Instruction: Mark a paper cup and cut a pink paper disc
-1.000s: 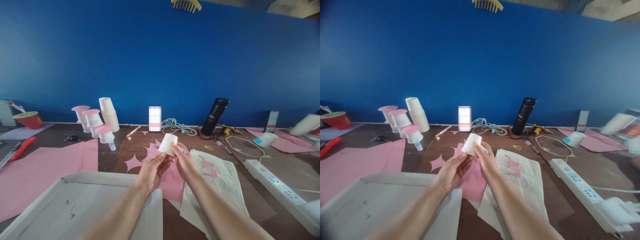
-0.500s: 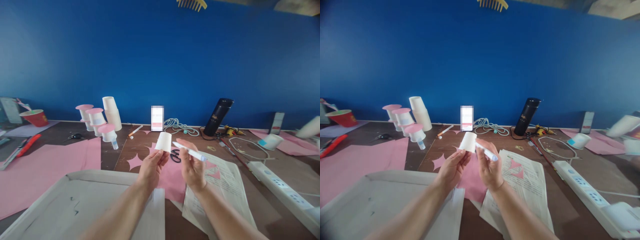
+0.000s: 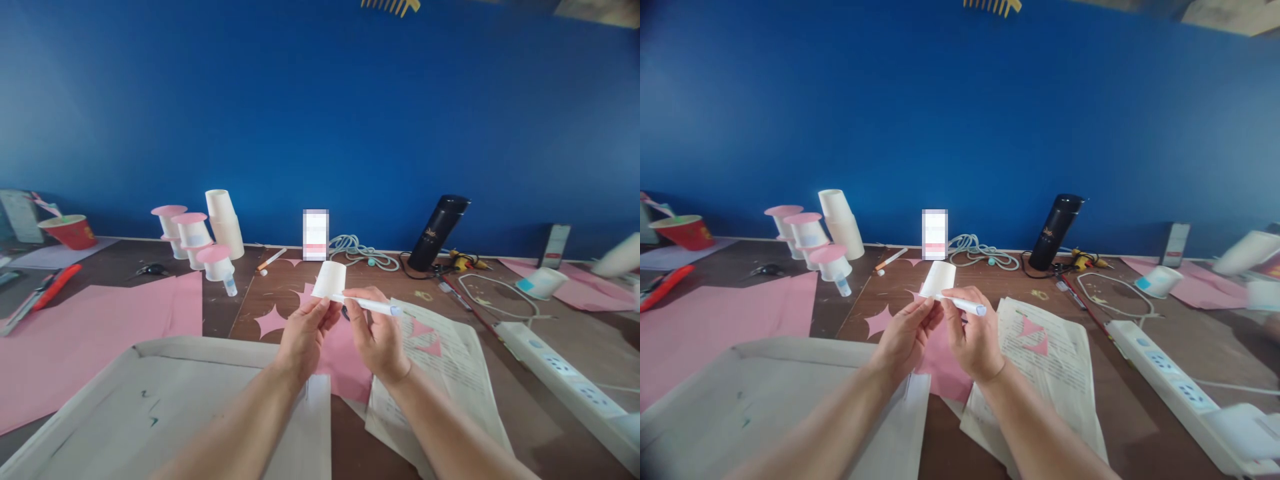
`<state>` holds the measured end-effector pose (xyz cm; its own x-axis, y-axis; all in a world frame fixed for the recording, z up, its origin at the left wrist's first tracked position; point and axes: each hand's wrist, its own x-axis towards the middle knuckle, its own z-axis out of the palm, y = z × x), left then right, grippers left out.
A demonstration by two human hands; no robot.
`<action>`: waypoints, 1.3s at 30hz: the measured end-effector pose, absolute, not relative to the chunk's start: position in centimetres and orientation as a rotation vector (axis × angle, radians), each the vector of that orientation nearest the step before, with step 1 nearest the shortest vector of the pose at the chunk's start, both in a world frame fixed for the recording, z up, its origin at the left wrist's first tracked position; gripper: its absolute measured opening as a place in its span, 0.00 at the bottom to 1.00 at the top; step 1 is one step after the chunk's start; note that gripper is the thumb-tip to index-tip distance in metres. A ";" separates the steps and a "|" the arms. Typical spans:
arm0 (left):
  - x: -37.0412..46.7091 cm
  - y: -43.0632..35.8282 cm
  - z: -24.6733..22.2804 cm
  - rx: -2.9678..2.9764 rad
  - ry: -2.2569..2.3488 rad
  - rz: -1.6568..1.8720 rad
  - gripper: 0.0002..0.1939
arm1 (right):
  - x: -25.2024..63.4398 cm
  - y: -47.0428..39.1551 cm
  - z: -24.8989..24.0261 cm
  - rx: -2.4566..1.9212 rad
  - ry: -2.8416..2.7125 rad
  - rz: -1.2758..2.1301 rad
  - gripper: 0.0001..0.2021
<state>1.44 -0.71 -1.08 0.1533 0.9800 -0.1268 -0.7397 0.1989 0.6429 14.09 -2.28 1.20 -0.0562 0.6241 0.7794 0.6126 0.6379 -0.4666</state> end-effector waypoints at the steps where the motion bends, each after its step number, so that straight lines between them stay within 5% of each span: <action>1: 1.4 -0.7 -1.1 0.495 0.591 1.306 0.07 | 14.1 -2.3 1.2 -1.011 -1.740 0.002 0.06; 39: 1.2 -0.5 -1.0 0.458 0.603 1.288 0.04 | 13.9 -2.0 0.9 -1.094 -1.722 -0.132 0.06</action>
